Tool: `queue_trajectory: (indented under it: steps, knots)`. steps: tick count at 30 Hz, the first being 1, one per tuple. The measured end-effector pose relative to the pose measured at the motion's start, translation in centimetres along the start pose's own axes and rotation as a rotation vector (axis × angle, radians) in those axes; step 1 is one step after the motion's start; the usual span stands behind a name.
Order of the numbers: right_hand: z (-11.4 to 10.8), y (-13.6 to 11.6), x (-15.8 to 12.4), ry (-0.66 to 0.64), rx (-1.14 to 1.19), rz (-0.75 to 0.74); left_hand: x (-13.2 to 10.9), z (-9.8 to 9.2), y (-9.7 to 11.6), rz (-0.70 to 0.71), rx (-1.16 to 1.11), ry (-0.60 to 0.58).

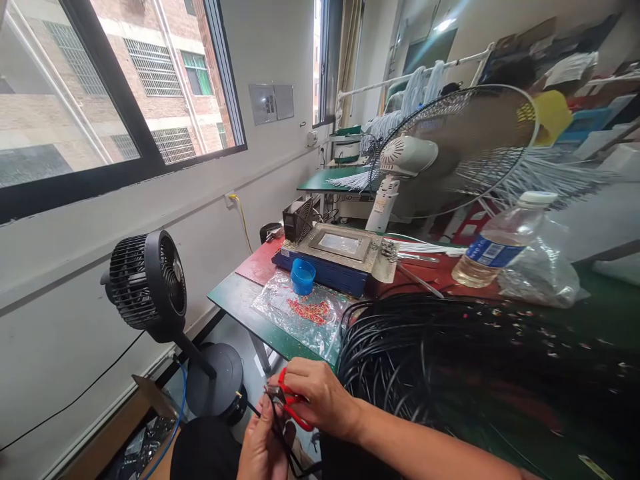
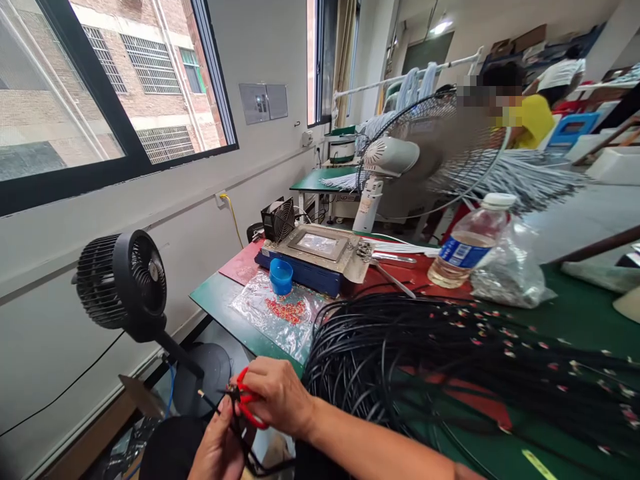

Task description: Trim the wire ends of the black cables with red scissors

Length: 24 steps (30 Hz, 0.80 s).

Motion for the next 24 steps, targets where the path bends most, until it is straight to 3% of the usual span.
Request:
queue_trajectory:
  steps: [4, 10, 16, 24]
  knots:
    - [-0.2, -0.8, -0.2, 0.047, -0.064, -0.063, 0.2, -0.3, 0.1, 0.019, -0.009, -0.002]
    - [-0.3, 0.0, -0.2, 0.049, -0.007, 0.004, 0.2, -0.2, 0.0, 0.015, 0.008, 0.011]
    - [-0.5, -0.9, -0.3, 0.076, -0.095, -0.079, 0.2, 0.4, 0.0, 0.018, -0.03, -0.015]
    - [-0.4, -2.6, -0.8, 0.102, -0.245, -0.186, -0.3, 2.8, 1.1, 0.08, -0.125, -0.013]
Point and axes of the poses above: each hand's wrist, its own x-axis towards the middle knuckle, its own z-axis out of the palm, y = z × x, the point moved 10 cm from there along x, towards the middle knuckle, and after that the axes turned 15 degrees about z, right-handed, at the moved point
